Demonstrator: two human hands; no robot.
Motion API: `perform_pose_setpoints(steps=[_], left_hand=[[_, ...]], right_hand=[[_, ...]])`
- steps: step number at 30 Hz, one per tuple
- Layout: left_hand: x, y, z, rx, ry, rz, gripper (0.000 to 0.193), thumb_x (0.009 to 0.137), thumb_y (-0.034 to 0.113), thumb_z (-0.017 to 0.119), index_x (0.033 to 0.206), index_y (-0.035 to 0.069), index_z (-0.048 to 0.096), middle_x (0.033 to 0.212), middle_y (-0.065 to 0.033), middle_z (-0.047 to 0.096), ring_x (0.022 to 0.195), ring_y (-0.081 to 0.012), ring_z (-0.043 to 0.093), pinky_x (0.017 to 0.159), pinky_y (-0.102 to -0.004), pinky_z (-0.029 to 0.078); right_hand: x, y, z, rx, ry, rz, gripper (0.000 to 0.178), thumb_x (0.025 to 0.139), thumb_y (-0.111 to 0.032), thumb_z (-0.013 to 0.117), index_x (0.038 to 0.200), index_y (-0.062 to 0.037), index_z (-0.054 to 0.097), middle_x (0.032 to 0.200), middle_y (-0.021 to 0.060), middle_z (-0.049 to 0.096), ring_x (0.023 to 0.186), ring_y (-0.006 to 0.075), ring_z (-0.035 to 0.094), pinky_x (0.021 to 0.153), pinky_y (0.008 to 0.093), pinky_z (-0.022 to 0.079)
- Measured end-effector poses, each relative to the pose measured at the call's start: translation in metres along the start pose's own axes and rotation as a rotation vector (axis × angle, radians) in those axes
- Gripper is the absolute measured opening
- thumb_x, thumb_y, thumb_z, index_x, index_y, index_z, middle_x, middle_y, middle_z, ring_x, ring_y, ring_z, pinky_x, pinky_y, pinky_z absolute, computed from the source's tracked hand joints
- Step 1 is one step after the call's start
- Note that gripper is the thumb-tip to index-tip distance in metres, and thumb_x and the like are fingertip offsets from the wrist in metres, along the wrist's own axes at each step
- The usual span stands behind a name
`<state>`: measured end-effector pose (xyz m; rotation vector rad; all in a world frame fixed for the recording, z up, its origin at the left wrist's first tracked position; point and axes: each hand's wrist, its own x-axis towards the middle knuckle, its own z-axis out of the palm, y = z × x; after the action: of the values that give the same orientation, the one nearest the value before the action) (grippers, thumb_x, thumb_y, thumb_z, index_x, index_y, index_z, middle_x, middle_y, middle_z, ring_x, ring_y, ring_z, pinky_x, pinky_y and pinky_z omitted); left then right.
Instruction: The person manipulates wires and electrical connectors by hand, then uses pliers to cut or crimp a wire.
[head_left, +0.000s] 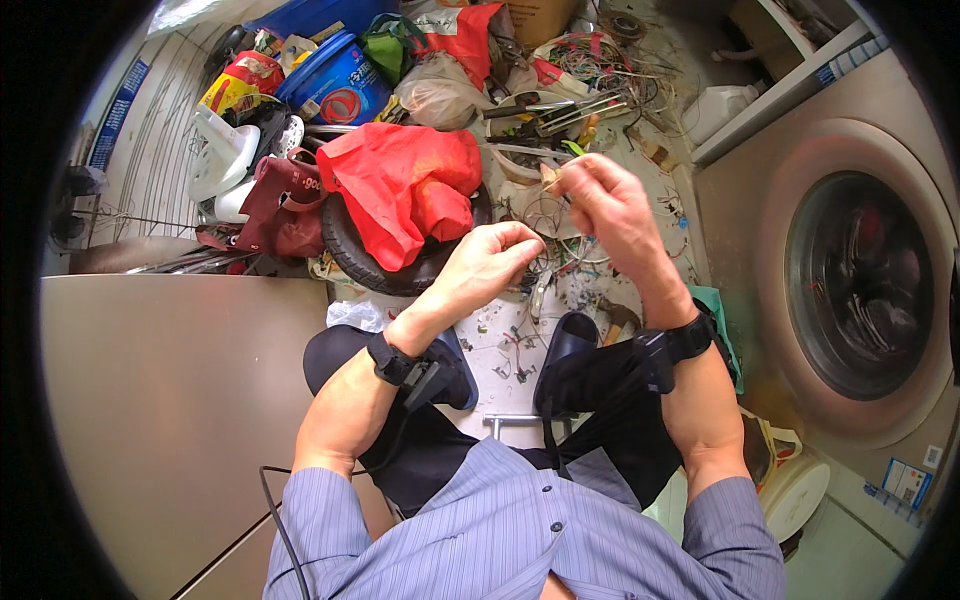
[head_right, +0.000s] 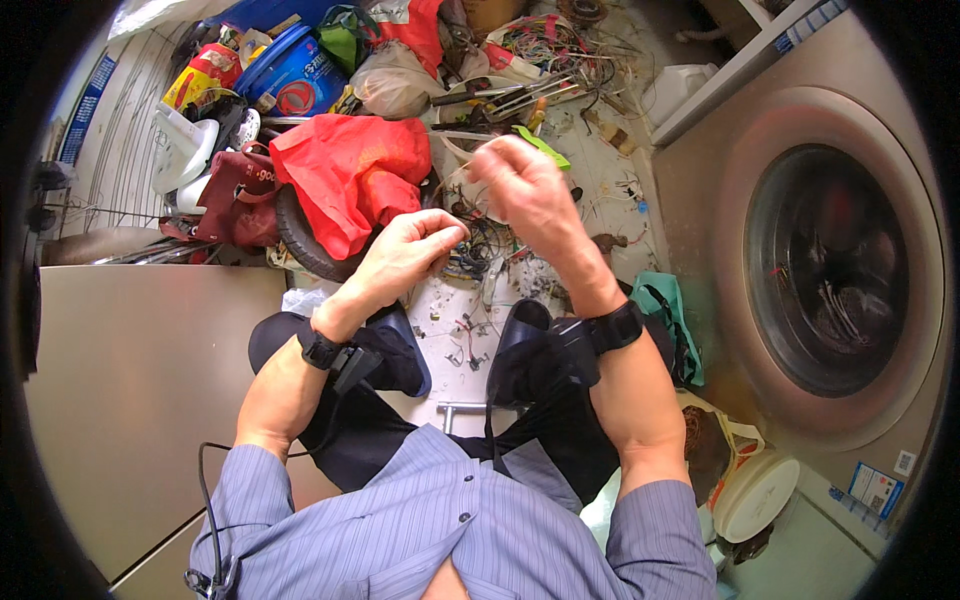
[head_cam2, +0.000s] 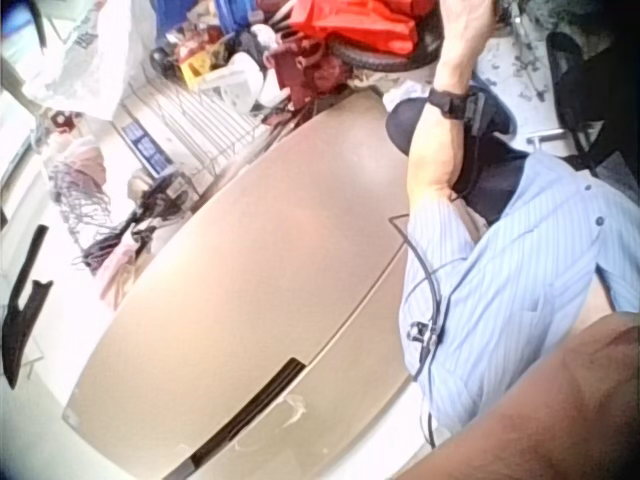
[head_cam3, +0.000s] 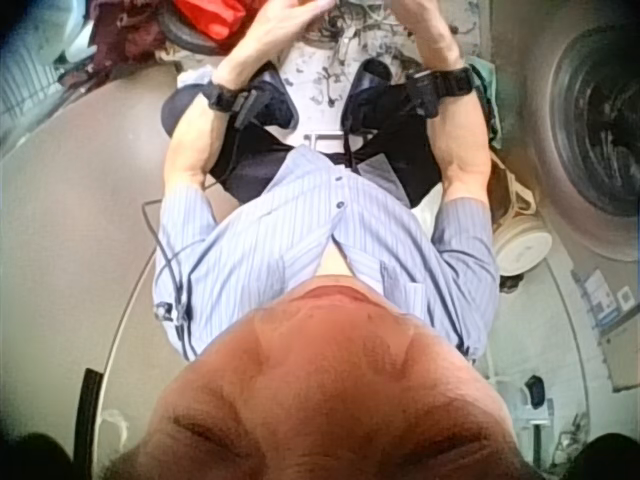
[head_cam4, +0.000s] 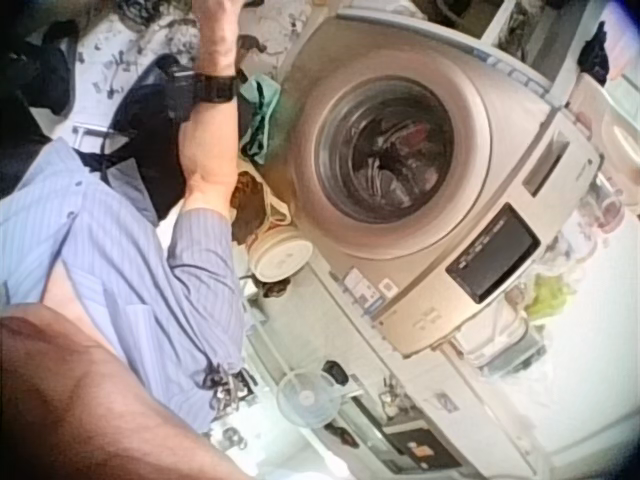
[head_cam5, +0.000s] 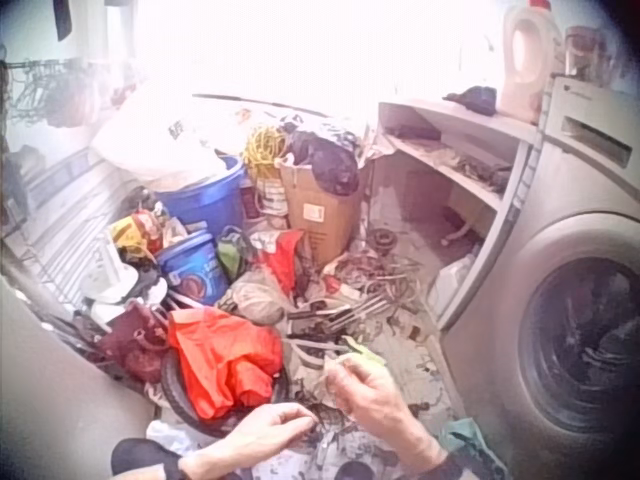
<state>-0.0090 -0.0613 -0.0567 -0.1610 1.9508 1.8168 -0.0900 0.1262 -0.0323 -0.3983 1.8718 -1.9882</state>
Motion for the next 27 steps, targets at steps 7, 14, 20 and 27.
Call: perform_pose_setpoints(steps=[7,14,20,27], left_hand=[[0.008,-0.019,-0.004,0.245,0.039,0.208,0.022,0.089,0.018,0.064,0.102,0.0,0.063,0.088,-0.0047,0.065,0.083,-0.0137,0.06,0.077,-0.0332,0.051],[0.011,-0.034,-0.007,0.335,0.216,0.299,0.033,0.077,0.016,0.069,0.104,0.001,0.059,0.089,-0.0115,0.065,0.075,-0.02,0.06,0.07,-0.0352,0.051],[0.002,-0.005,-0.01,0.275,0.112,0.201,0.044,0.084,0.018,0.068,0.122,-0.001,0.054,0.102,-0.008,0.063,0.093,-0.0152,0.059,0.084,-0.0297,0.049],[0.0,-0.014,-0.006,0.691,0.218,0.392,0.079,0.075,0.002,0.066,0.147,0.001,0.034,0.134,-0.0239,0.048,0.121,-0.0322,0.053,0.099,-0.0383,0.046]], right_hand=[[-0.011,0.012,0.028,-0.629,-0.169,-0.474,0.048,0.076,-0.031,0.081,0.11,-0.0012,0.066,0.095,0.0107,0.066,0.083,0.0216,0.065,0.074,0.0317,0.053],[-0.018,0.003,0.039,-0.572,-0.234,-0.028,0.048,0.076,-0.03,0.08,0.106,0.0028,0.064,0.086,0.0105,0.067,0.077,0.0173,0.064,0.074,0.031,0.053],[-0.017,0.012,0.024,-0.375,-0.293,0.161,0.054,0.074,-0.043,0.078,0.099,0.0035,0.067,0.077,0.0082,0.067,0.072,0.015,0.063,0.069,0.0305,0.052],[-0.017,0.007,0.036,-0.239,-0.326,0.314,0.04,0.081,-0.036,0.075,0.09,0.0028,0.068,0.074,0.0051,0.066,0.069,0.0103,0.059,0.063,0.0257,0.047]])
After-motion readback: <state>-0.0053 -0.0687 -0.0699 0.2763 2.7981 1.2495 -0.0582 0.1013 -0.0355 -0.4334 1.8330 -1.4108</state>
